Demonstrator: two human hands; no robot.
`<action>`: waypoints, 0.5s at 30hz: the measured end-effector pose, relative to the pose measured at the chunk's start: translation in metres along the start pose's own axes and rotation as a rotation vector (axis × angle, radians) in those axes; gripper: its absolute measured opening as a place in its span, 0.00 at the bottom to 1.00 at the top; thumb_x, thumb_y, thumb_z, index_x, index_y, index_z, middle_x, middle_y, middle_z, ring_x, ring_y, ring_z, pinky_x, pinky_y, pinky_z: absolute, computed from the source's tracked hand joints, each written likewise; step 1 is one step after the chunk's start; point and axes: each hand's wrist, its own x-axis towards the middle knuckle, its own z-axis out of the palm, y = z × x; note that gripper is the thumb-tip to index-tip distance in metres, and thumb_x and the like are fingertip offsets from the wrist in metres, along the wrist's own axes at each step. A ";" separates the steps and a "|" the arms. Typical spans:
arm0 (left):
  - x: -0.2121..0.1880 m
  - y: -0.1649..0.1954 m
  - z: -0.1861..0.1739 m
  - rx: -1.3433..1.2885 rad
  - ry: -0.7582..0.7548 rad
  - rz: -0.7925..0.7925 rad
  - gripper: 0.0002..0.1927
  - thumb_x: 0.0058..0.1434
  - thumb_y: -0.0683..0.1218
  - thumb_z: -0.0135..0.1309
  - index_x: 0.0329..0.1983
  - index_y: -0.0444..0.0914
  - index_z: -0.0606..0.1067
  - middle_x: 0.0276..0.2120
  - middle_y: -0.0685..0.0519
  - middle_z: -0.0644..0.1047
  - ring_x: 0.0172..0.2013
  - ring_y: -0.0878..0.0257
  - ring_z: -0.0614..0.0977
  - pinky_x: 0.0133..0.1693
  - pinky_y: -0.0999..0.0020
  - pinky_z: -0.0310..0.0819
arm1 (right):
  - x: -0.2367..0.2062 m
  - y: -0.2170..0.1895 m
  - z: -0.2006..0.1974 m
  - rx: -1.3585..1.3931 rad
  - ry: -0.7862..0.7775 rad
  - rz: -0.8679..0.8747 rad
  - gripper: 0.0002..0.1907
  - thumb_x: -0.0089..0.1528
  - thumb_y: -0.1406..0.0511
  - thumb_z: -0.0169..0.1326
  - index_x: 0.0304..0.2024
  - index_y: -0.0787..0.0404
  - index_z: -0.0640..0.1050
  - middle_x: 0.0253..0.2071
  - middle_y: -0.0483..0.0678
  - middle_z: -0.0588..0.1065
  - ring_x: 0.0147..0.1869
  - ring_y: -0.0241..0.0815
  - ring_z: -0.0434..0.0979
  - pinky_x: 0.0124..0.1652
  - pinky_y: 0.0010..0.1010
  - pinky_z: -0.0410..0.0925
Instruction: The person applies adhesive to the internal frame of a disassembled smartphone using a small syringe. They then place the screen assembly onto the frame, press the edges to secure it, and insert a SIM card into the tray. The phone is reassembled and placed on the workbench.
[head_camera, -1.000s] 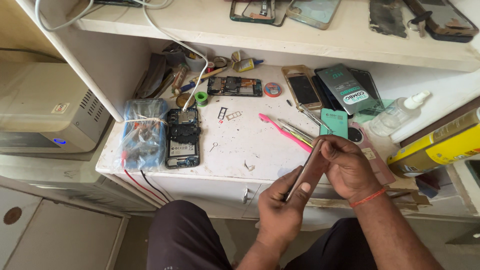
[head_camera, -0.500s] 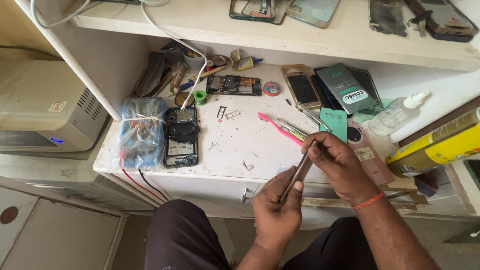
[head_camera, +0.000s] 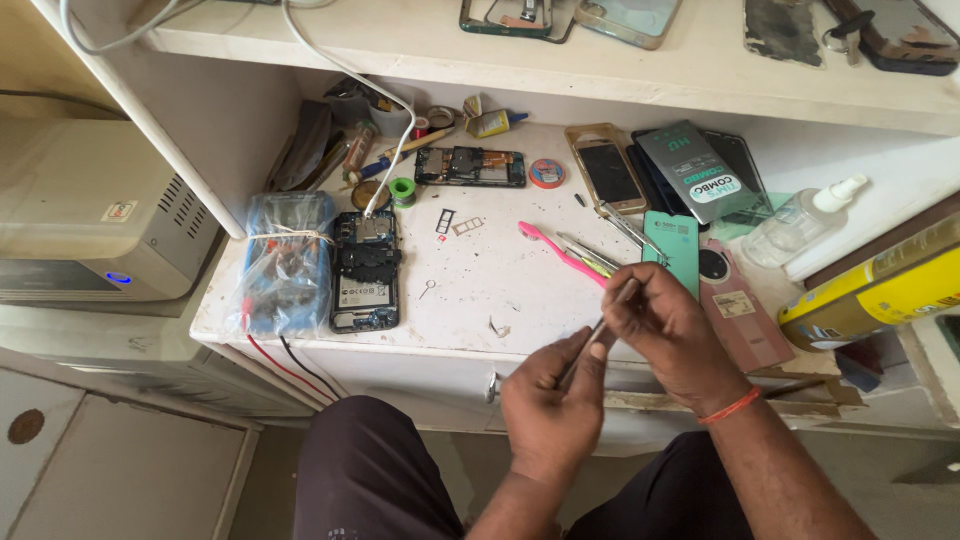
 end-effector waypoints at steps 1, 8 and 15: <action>0.001 0.000 0.000 -0.003 0.002 -0.004 0.13 0.60 0.49 0.62 0.42 0.35 0.84 0.30 0.46 0.86 0.31 0.65 0.88 0.35 0.71 0.80 | 0.001 0.000 -0.001 -0.027 -0.016 0.003 0.15 0.63 0.63 0.58 0.48 0.61 0.71 0.39 0.43 0.70 0.43 0.31 0.70 0.43 0.24 0.69; 0.003 0.004 -0.002 0.044 0.004 -0.099 0.15 0.59 0.49 0.63 0.44 0.35 0.84 0.27 0.48 0.86 0.29 0.69 0.86 0.33 0.73 0.79 | 0.003 0.019 0.005 -0.154 0.023 -0.097 0.18 0.63 0.62 0.60 0.50 0.62 0.67 0.40 0.43 0.71 0.42 0.30 0.71 0.42 0.24 0.70; 0.008 -0.004 -0.003 0.037 -0.016 -0.164 0.15 0.57 0.49 0.65 0.42 0.35 0.85 0.26 0.47 0.86 0.28 0.69 0.83 0.33 0.73 0.78 | 0.000 0.018 0.003 0.007 0.048 -0.048 0.16 0.63 0.67 0.59 0.50 0.62 0.69 0.41 0.44 0.71 0.43 0.31 0.71 0.44 0.26 0.70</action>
